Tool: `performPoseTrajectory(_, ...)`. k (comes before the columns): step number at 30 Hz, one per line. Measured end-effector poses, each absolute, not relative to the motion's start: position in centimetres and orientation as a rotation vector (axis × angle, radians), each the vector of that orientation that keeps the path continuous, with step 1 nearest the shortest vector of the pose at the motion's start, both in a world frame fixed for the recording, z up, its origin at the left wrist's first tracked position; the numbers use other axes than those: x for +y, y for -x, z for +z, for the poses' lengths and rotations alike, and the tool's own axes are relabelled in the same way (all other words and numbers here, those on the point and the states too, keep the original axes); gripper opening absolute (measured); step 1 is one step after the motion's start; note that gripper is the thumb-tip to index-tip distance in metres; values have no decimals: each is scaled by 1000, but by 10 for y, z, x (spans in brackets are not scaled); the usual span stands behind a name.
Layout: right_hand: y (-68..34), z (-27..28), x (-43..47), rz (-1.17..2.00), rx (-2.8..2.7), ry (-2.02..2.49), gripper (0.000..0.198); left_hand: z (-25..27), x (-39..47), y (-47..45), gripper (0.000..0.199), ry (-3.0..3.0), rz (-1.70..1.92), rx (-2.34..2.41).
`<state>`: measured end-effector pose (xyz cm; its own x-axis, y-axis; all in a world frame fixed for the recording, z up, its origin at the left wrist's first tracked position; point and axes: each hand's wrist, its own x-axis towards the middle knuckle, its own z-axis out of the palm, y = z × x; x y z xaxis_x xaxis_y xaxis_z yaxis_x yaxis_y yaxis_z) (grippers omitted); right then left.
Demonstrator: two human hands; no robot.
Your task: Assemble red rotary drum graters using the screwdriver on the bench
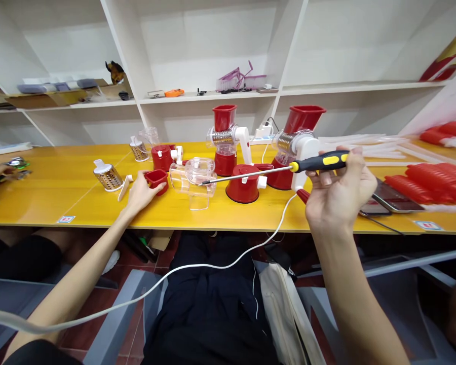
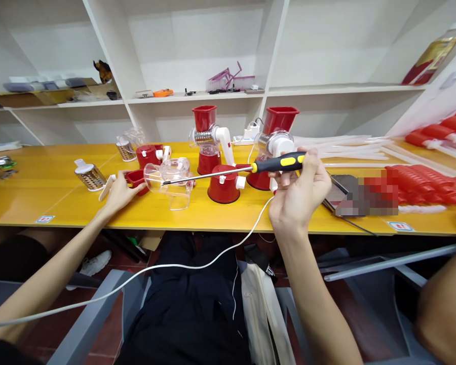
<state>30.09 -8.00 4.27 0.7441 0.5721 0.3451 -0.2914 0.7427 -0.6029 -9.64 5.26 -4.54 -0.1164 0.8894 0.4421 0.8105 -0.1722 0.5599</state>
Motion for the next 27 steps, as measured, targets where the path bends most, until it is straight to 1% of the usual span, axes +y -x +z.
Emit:
performPoseTrajectory(2,-302,43,-79,491,-539,529,32,-46,58,94,75,-2033,1116,1931)
performPoseTrajectory(5,-303,44,-80,481,-518,528,29,-50,61,100,85,-2071,1074,1923)
performPoseTrajectory(7,-303,45,-80,487,-505,535,26,-51,57,106,86,-2070,1210,1910)
performPoseTrajectory(9,-304,46,-81,494,-499,540,25,-48,42,107,70,-2012,1544,1845)
performPoseTrajectory(11,-303,46,-82,493,-503,541,25,-38,15,96,44,-1910,1949,1673)
performPoseTrajectory(12,-303,46,-82,488,-508,539,25,-30,-3,85,35,-1868,2102,1538)
performPoseTrajectory(13,-303,46,-82,481,-519,534,24,-21,-21,70,29,-1886,2166,1378)
performPoseTrajectory(14,-303,46,-82,471,-527,531,25,-10,-40,54,28,-1963,2141,1224)
performPoseTrajectory(16,-303,45,-82,449,-541,523,25,8,-72,18,24,-2275,1784,1032)
performPoseTrajectory(18,-305,45,-83,433,-545,523,25,20,-91,-14,30,-2433,1583,917)
performPoseTrajectory(19,-306,45,-83,427,-543,524,25,23,-96,-26,34,-2438,1610,883)
performPoseTrajectory(20,-307,45,-83,427,-543,527,25,24,-97,-35,34,-2423,1664,846)
performPoseTrajectory(21,-308,45,-84,428,-542,532,25,23,-96,-41,31,-2395,1731,810)
performPoseTrajectory(24,-308,47,-86,438,-542,551,25,17,-85,-48,11,-2310,1880,675)
performPoseTrajectory(27,-306,48,-88,460,-528,582,22,16,-79,-48,7,-2156,1882,564)
